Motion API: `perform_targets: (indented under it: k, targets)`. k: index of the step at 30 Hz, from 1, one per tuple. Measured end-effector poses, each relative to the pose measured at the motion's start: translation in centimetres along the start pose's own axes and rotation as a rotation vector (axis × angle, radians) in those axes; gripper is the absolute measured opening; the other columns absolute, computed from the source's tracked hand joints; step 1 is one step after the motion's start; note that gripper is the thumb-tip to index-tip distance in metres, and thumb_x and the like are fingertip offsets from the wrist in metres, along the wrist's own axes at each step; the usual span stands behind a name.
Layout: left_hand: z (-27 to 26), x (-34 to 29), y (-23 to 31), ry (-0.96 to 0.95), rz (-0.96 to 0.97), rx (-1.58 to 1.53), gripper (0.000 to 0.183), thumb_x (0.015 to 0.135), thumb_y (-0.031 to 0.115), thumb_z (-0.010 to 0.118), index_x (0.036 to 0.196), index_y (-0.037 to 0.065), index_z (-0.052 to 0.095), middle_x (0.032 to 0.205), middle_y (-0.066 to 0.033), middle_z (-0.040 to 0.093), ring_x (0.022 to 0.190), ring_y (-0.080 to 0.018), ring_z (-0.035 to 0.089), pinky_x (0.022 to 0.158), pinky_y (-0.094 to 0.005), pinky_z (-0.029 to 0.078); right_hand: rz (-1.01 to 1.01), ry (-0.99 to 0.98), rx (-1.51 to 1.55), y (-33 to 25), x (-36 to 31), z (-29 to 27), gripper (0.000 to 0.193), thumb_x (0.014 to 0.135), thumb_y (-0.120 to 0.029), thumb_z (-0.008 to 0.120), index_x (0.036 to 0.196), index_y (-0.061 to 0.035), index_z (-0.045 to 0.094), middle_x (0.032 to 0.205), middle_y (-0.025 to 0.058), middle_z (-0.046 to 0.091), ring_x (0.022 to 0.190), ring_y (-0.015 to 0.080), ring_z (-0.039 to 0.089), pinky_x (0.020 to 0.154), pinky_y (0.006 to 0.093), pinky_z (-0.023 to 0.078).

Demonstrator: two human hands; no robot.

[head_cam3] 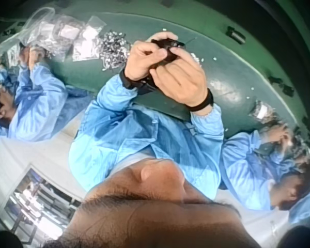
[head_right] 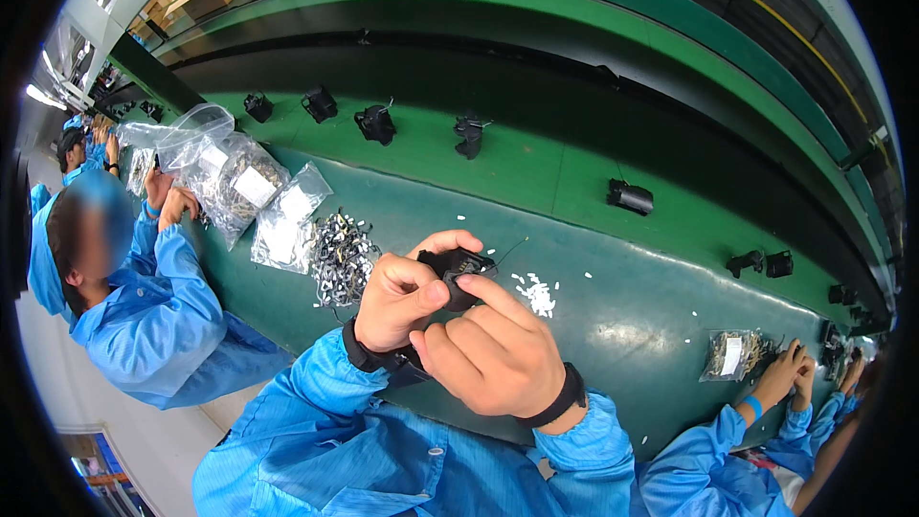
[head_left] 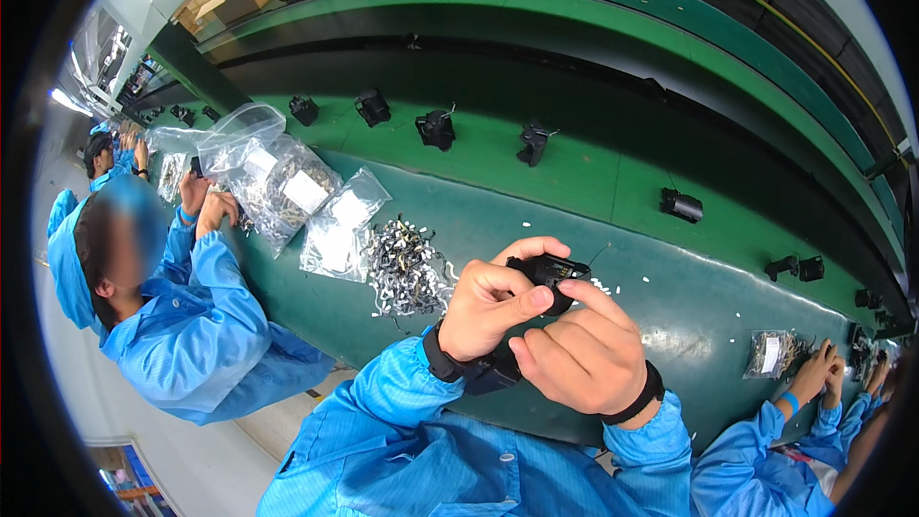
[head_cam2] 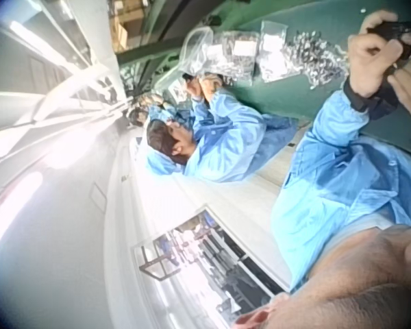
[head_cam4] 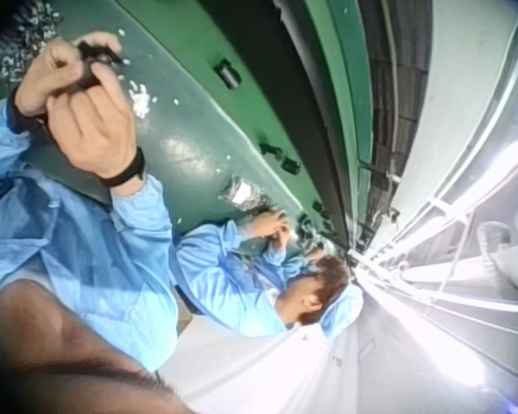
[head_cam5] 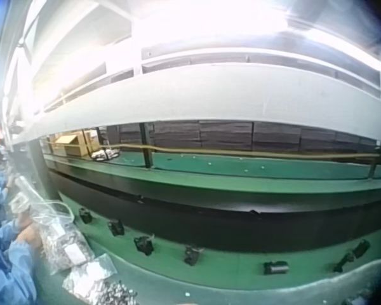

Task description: Assemble small plastic components and fasteners on an assembly line.

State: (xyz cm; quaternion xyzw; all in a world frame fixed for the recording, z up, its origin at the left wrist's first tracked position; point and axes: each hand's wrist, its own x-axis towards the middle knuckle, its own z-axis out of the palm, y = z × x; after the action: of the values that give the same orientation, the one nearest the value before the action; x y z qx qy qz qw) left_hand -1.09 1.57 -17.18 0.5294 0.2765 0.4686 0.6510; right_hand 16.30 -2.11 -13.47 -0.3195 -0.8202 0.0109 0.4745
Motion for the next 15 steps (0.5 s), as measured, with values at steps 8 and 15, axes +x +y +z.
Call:
perform_targets:
  k: [8,15]
  targets:
    - [0.3,0.3,0.0,0.034,-0.055,-0.069,0.036,0.099,0.02,0.073,0.071,-0.003,0.068,0.139,-0.0259,0.058,0.114,-0.0219,0.06,0.098,-0.0356,0.048,-0.009,-0.036,0.005,0.3,0.0,0.2,0.012,0.082,-0.006,0.077,0.077,-0.0053,0.066,0.068,0.0028,0.055,0.063,0.0184,0.059,0.094,0.0453,0.06]
    - [0.8,1.1,-1.7,0.141,-0.017,0.116,0.021,0.102,0.014,0.067,0.102,-0.005,0.075,0.146,-0.0175,0.056,0.12,-0.0183,0.06,0.098,-0.0324,0.051,0.215,0.035,0.204,2.5,-0.1,-0.6,0.01,0.077,-0.007,0.083,0.077,-0.0052,0.072,0.071,0.0066,0.066,0.065,0.0227,0.065,0.094,0.0476,0.059]
